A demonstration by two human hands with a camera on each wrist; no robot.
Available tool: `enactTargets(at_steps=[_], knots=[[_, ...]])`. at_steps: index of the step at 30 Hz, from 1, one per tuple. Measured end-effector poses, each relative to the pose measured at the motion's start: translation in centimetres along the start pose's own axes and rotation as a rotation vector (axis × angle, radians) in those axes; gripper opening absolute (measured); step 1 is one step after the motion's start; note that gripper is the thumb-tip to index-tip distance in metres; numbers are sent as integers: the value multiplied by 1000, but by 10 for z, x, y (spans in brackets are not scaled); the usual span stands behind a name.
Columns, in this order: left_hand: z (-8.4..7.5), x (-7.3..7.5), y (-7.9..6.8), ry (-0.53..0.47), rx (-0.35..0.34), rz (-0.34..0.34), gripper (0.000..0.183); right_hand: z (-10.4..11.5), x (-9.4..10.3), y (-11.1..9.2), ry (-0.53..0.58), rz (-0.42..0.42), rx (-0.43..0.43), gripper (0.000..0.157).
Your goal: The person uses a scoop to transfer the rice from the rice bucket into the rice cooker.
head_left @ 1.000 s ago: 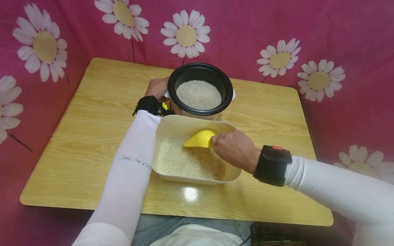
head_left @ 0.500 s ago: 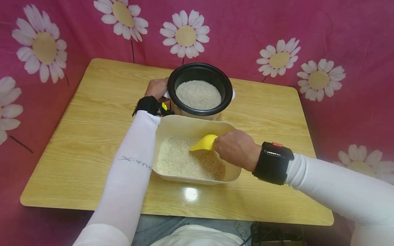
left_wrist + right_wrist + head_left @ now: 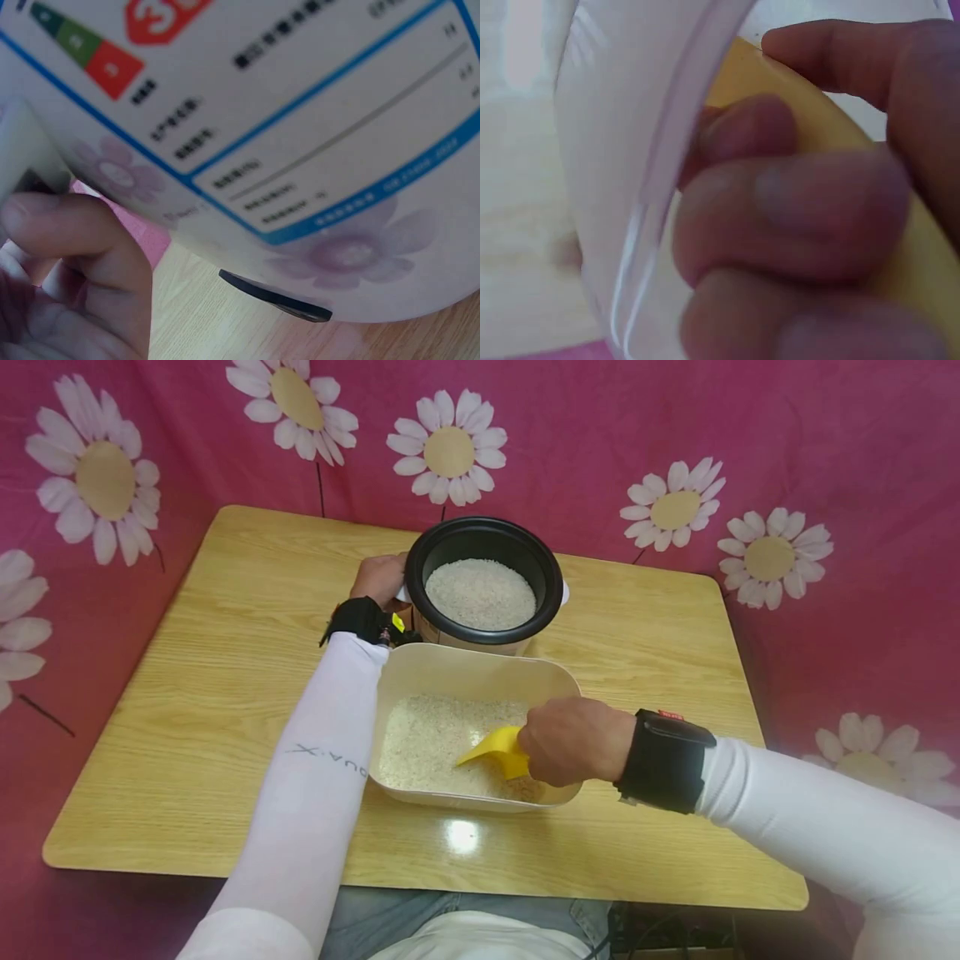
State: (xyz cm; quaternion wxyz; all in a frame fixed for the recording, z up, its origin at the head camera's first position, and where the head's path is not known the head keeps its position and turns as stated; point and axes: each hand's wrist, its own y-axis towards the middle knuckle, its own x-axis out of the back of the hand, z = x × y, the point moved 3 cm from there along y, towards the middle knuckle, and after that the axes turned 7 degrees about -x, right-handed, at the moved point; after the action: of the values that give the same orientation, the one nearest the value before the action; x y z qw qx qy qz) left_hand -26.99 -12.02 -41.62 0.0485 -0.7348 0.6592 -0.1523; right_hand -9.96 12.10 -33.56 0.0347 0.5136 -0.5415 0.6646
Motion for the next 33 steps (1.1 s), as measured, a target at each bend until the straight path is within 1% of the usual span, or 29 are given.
enactTargets(at_steps=[2,6,9,12,13,16,20,23,30,33], knots=[[1,0,1,0,5,1,45,2,-2,2,34,45,26,18],[2,0,1,3,3,-4,42,8,-8,10,108,108,107,24],[2,0,0,5,-6,-9,40,10,-12,17,155,117,162,27],[1,0,-1,1,-4,-11,40,11,-14,22,194,119,188,31],[1,0,-1,0,-2,-10,41,11,-15,23,214,123,193,34],[1,0,-1,-1,-1,-9,42,11,-19,28,304,171,176,39],[0,1,-1,10,-6,-2,42,10,-24,35,443,239,130,43],[0,2,-1,15,-10,1,41,10,-27,39,515,260,121,45],[0,1,-2,-1,-7,-6,41,16,-34,46,678,295,174,43],[0,0,-1,-2,2,-4,42,18,-38,48,740,316,168,43]])
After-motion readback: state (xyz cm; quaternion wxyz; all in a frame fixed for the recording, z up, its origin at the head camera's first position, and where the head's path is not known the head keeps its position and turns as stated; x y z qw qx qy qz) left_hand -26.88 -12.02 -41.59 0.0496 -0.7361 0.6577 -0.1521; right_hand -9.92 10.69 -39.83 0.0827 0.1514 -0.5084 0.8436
